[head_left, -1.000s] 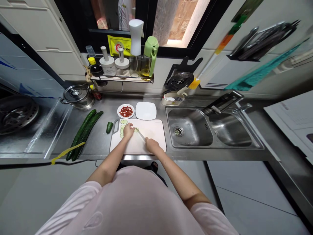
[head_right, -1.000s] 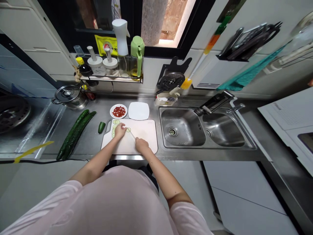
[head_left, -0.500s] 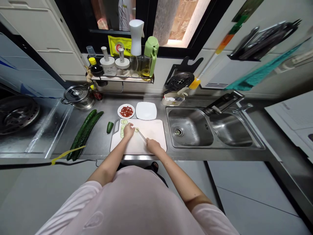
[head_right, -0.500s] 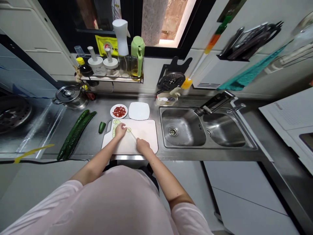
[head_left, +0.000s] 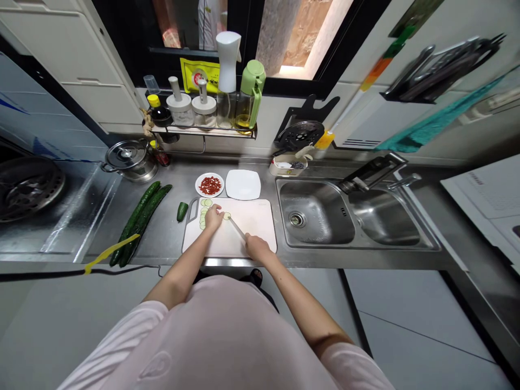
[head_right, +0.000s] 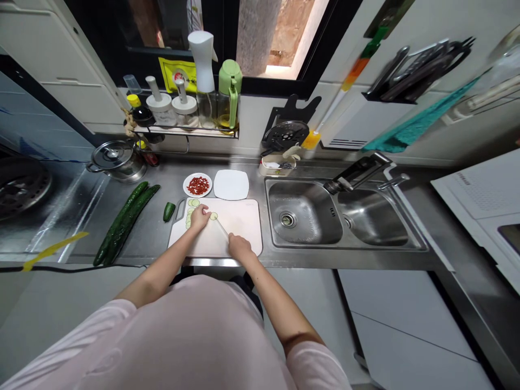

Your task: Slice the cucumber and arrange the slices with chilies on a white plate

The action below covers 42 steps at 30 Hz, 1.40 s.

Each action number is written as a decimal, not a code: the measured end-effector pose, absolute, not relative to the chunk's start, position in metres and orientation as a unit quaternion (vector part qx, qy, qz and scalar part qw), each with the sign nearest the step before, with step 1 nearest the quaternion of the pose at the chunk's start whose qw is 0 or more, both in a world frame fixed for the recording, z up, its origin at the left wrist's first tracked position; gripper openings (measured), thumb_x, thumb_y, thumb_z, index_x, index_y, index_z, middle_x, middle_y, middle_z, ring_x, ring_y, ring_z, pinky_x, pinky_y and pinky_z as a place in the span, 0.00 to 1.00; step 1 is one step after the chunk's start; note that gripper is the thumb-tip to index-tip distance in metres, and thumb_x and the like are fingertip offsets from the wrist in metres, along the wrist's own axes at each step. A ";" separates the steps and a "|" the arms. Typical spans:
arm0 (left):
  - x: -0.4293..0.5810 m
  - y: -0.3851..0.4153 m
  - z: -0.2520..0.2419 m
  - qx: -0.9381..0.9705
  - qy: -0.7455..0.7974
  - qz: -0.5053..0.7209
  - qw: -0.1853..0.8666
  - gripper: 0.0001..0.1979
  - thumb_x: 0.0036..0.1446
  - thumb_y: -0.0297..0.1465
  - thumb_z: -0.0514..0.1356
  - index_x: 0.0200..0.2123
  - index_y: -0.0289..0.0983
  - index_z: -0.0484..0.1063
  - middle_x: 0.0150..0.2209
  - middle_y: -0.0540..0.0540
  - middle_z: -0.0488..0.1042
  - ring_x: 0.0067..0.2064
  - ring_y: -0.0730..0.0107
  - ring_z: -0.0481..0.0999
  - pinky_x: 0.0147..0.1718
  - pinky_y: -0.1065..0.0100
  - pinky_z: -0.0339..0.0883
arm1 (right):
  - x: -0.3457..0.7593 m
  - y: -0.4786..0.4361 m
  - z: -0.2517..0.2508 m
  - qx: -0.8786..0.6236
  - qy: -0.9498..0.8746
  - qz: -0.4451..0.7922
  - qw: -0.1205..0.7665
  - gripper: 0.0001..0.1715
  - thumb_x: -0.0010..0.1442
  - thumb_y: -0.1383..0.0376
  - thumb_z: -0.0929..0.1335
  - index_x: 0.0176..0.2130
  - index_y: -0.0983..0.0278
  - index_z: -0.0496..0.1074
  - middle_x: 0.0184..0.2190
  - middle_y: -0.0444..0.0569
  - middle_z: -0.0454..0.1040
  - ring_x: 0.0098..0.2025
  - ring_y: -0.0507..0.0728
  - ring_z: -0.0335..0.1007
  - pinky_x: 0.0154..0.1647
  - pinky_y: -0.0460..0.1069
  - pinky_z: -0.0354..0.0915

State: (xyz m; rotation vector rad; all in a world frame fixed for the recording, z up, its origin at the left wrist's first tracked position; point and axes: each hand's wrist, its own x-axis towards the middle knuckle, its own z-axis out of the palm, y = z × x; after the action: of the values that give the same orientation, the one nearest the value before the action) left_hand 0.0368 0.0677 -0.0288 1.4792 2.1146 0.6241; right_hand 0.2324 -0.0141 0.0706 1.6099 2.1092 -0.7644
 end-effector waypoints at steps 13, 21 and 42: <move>0.038 0.066 -0.028 0.544 0.773 0.224 0.237 0.10 0.51 0.32 0.59 0.38 0.40 0.67 0.32 0.49 0.69 0.37 0.69 0.69 0.36 0.70 0.59 | 0.216 -0.001 0.069 0.580 0.748 -0.271 0.176 0.17 0.60 0.71 0.56 0.49 0.66 0.62 0.42 0.59 0.72 0.44 0.61 0.70 0.38 0.52 0.63; 0.038 0.064 -0.029 0.547 0.768 0.240 0.230 0.09 0.52 0.31 0.58 0.39 0.40 0.67 0.33 0.49 0.68 0.36 0.69 0.69 0.36 0.70 0.60 | 0.220 -0.005 0.072 0.575 0.752 -0.269 0.175 0.16 0.60 0.71 0.56 0.47 0.65 0.62 0.41 0.59 0.72 0.44 0.61 0.70 0.37 0.51 0.63; 0.048 0.035 -0.019 0.637 0.706 0.231 0.206 0.15 0.56 0.31 0.53 0.47 0.40 0.68 0.42 0.43 0.64 0.39 0.67 0.70 0.44 0.67 0.62 | 0.243 -0.039 0.064 0.591 0.741 -0.271 0.166 0.13 0.62 0.67 0.57 0.46 0.65 0.62 0.39 0.56 0.72 0.41 0.59 0.70 0.35 0.49 0.59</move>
State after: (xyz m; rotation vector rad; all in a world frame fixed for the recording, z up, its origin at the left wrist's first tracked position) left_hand 0.0480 0.0354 -0.0194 1.7741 1.9684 0.6444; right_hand 0.2430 -0.0385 0.0643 1.6833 2.1104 -0.7709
